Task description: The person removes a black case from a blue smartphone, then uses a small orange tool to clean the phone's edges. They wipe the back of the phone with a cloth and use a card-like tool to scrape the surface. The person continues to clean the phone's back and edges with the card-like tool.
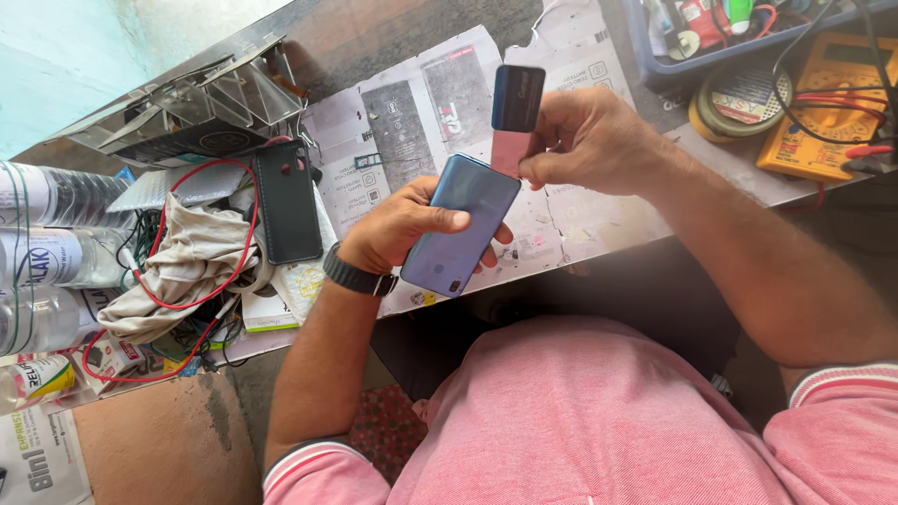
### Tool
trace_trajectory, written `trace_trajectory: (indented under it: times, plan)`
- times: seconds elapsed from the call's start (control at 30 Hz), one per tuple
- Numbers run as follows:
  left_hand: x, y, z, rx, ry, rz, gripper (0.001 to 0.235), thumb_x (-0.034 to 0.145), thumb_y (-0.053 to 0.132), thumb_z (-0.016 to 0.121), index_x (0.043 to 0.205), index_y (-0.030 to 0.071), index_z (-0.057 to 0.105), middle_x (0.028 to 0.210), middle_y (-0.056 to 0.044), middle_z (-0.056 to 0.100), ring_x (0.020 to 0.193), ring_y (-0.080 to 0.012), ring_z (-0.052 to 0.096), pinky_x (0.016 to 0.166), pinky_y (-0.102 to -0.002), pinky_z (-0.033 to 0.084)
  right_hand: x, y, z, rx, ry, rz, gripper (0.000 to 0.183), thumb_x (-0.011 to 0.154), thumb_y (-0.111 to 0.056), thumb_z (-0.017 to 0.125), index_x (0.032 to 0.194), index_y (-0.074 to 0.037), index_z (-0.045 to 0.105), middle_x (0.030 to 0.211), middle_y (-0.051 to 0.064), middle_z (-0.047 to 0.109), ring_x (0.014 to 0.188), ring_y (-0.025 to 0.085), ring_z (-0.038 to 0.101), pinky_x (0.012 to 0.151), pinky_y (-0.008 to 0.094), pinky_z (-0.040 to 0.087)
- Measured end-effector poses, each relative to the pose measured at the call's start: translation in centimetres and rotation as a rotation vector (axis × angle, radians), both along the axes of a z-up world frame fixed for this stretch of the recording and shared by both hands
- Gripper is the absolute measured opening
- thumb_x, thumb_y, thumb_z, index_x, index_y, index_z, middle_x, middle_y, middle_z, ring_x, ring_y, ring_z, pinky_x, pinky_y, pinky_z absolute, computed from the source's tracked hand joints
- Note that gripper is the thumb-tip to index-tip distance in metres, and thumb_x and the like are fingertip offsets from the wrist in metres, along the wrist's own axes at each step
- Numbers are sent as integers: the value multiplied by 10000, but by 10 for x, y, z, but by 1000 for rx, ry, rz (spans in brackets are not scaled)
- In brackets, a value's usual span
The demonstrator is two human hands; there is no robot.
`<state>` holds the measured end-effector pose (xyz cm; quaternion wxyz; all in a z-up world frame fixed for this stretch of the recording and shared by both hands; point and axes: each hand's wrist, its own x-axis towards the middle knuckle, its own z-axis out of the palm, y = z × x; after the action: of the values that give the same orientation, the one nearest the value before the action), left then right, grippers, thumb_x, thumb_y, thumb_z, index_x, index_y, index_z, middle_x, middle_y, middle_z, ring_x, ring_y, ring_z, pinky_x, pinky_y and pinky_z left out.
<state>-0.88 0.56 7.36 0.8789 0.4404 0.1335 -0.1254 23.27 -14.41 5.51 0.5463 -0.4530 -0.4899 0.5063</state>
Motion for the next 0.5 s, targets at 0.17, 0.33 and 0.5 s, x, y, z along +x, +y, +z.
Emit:
trace_trajectory:
  times: [0.17,0.33,0.5]
  plan:
    - [8,4,-16,40,-8,-59,492,948,232,753,1319,-59,612,1167,-214,721,968,-298,749,877,-418,618,-4,8,0,-94,-134,-44,133,870,-56,806,950,4,719,839,57,732,755,107,697,662,259,583]
    - [7,9,-23,58,-31,-47,480,981,254,741,1312,-69,614,1151,-206,722,976,-291,749,880,-413,615,-1,11,-1,-95,-313,-66,141,806,-68,843,896,-10,752,784,51,750,727,99,706,645,248,580]
    - [9,12,-27,19,-68,5,468,981,240,738,1309,-69,613,1110,-213,732,937,-301,755,843,-415,626,-5,1,-9,-57,-189,-160,138,844,-84,843,876,-12,730,766,68,738,697,106,712,613,255,579]
